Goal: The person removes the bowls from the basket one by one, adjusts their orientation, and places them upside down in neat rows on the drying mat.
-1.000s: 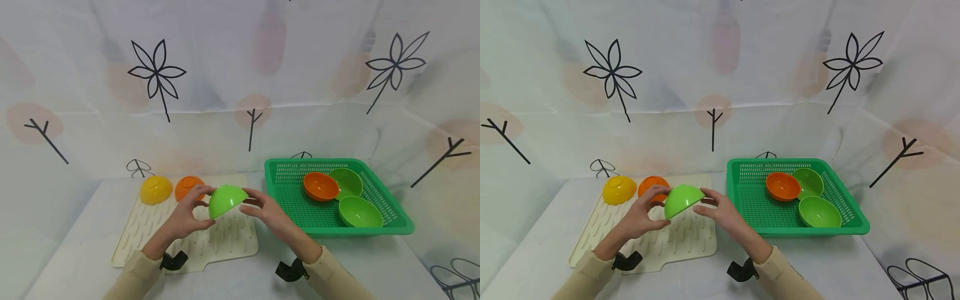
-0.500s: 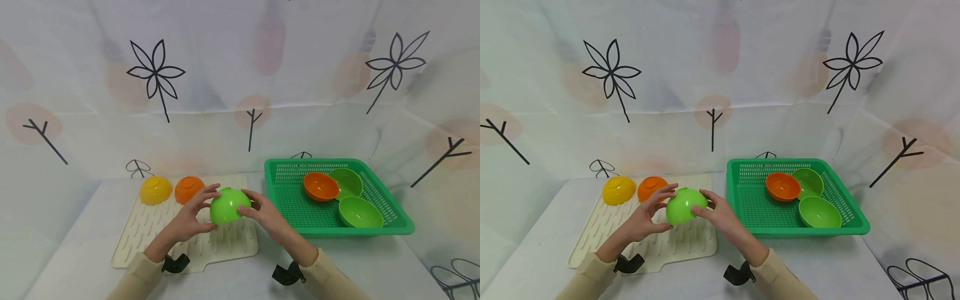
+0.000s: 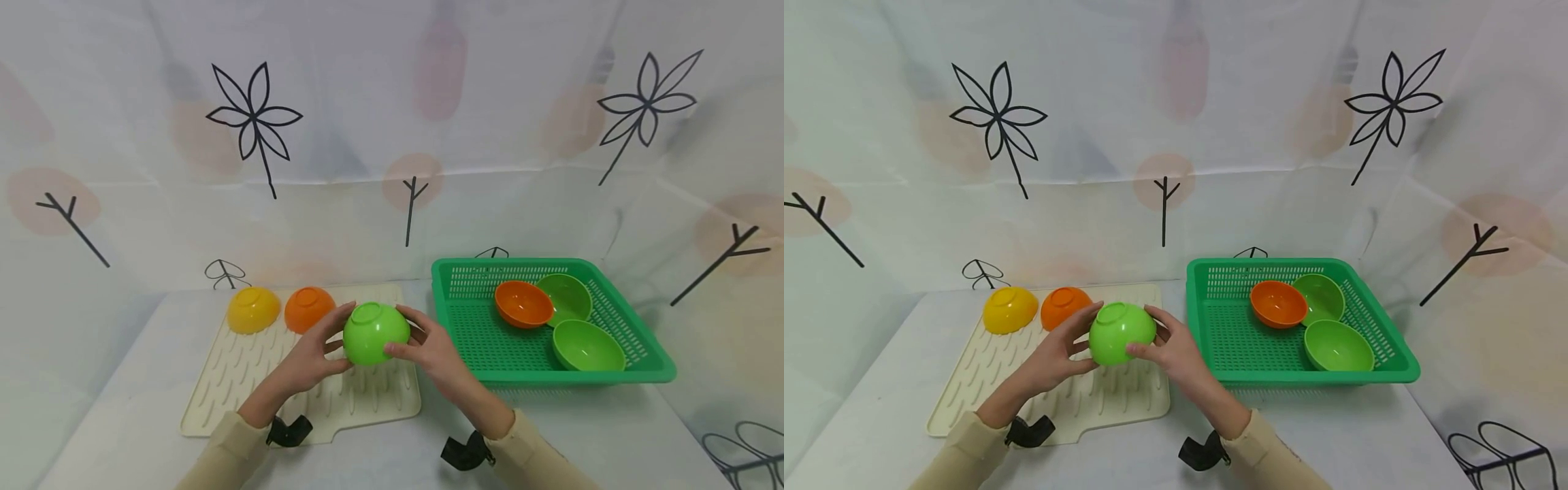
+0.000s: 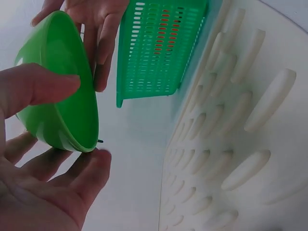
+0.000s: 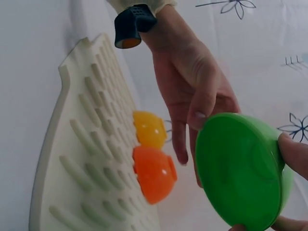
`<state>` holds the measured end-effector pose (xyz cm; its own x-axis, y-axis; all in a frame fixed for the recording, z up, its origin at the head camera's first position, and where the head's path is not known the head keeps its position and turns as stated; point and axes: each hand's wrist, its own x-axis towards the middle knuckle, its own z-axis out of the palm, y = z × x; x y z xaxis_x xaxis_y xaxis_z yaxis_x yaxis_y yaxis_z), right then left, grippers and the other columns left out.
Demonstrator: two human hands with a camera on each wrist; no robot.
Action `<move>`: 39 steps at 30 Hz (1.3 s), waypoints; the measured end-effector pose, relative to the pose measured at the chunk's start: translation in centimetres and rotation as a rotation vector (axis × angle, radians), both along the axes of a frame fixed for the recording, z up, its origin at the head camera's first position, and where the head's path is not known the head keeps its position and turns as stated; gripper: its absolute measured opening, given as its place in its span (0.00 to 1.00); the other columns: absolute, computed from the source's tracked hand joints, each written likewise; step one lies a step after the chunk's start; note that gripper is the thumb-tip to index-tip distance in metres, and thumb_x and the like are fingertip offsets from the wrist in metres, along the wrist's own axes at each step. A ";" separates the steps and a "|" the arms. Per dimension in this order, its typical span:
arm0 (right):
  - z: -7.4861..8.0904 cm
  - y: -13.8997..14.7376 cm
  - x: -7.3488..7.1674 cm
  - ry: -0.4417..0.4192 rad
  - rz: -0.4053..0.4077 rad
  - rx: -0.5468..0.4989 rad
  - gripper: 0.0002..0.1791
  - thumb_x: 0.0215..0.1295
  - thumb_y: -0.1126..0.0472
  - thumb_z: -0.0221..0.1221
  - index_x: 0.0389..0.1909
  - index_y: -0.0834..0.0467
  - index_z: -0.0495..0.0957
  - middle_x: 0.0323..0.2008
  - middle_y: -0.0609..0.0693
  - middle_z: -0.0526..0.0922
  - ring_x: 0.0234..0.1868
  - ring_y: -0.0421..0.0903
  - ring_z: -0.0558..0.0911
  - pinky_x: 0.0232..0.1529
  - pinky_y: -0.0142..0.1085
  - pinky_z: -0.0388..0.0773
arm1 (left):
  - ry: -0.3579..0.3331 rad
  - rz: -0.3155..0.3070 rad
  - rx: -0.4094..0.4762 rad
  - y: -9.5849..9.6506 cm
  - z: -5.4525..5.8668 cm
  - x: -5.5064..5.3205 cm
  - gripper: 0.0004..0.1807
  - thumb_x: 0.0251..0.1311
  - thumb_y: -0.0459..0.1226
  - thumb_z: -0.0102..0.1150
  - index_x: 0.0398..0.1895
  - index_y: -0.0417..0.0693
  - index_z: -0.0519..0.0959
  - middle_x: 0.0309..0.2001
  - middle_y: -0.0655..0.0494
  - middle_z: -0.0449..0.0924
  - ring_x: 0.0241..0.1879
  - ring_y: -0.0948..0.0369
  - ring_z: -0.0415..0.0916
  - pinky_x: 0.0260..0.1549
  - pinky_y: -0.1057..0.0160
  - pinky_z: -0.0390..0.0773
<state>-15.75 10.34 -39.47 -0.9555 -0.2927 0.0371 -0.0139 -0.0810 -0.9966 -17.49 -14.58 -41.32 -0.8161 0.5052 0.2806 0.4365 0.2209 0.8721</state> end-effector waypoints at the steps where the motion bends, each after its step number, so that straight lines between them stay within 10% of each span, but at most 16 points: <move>1: -0.1 0.0 0.0 0.000 0.000 -0.012 0.46 0.58 0.66 0.70 0.75 0.63 0.57 0.71 0.61 0.64 0.69 0.57 0.69 0.61 0.43 0.74 | -0.017 0.000 -0.003 0.0 0.0 0.0 0.49 0.53 0.24 0.67 0.78 0.51 0.55 0.73 0.50 0.60 0.70 0.46 0.62 0.59 0.47 0.73; 13: -0.5 -0.7 0.2 0.020 -0.018 0.011 0.48 0.56 0.68 0.71 0.75 0.61 0.57 0.73 0.62 0.60 0.73 0.57 0.62 0.64 0.43 0.70 | -0.035 -0.037 -0.021 0.0 0.0 0.3 0.54 0.50 0.25 0.70 0.79 0.54 0.52 0.73 0.51 0.58 0.71 0.49 0.58 0.63 0.46 0.70; 39: -3.1 -2.6 -0.5 0.107 -0.160 0.159 0.40 0.58 0.70 0.69 0.72 0.61 0.65 0.68 0.61 0.64 0.60 0.60 0.72 0.54 0.43 0.79 | -0.036 0.167 -0.049 0.5 -1.6 -1.1 0.48 0.50 0.35 0.77 0.74 0.55 0.62 0.71 0.51 0.62 0.67 0.48 0.63 0.58 0.41 0.73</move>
